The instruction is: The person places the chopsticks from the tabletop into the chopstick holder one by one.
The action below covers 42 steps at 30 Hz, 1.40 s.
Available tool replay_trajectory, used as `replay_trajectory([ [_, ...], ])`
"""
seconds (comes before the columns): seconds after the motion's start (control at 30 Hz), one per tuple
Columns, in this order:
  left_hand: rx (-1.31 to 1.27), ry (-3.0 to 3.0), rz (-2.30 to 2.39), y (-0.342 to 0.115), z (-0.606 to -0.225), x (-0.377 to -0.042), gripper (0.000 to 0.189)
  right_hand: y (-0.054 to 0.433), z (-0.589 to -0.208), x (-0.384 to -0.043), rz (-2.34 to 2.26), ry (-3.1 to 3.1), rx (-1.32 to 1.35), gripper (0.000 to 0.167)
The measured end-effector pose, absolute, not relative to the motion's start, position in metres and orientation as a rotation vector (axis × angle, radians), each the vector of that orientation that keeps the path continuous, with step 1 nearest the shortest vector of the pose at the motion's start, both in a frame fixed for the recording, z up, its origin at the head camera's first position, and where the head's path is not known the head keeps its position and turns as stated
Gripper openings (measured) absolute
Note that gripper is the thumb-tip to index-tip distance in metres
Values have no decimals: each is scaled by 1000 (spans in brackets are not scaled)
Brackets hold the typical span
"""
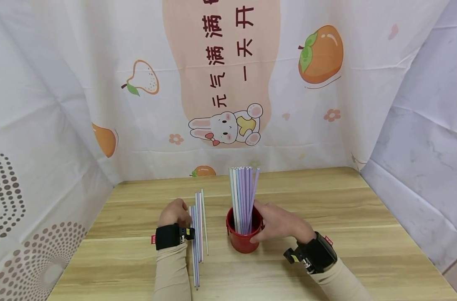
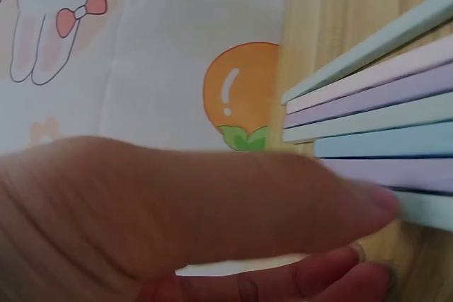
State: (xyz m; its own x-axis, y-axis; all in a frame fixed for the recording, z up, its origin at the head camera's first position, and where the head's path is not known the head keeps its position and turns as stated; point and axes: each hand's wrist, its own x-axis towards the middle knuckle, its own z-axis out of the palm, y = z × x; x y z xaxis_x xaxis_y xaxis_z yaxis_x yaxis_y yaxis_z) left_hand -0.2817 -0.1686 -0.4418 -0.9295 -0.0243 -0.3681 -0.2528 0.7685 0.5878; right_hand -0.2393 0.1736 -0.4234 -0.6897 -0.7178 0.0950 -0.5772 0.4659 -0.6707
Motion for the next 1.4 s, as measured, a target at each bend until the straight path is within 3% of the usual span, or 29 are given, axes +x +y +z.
replay_trajectory([
  [0.9, -233, 2725, 837, -166, -442, -281, 15, 174, -422, -239, -1032, 2514, -1120, 88],
  [1.17, -193, 2753, 906, -169, -429, -277, 47, 173, -420, -239, -1030, 2519, -1116, 91],
  [1.4, -132, 2894, 955, -164, -411, -273, 55, 173, -421, -238, -1027, 2514, -1117, 89],
])
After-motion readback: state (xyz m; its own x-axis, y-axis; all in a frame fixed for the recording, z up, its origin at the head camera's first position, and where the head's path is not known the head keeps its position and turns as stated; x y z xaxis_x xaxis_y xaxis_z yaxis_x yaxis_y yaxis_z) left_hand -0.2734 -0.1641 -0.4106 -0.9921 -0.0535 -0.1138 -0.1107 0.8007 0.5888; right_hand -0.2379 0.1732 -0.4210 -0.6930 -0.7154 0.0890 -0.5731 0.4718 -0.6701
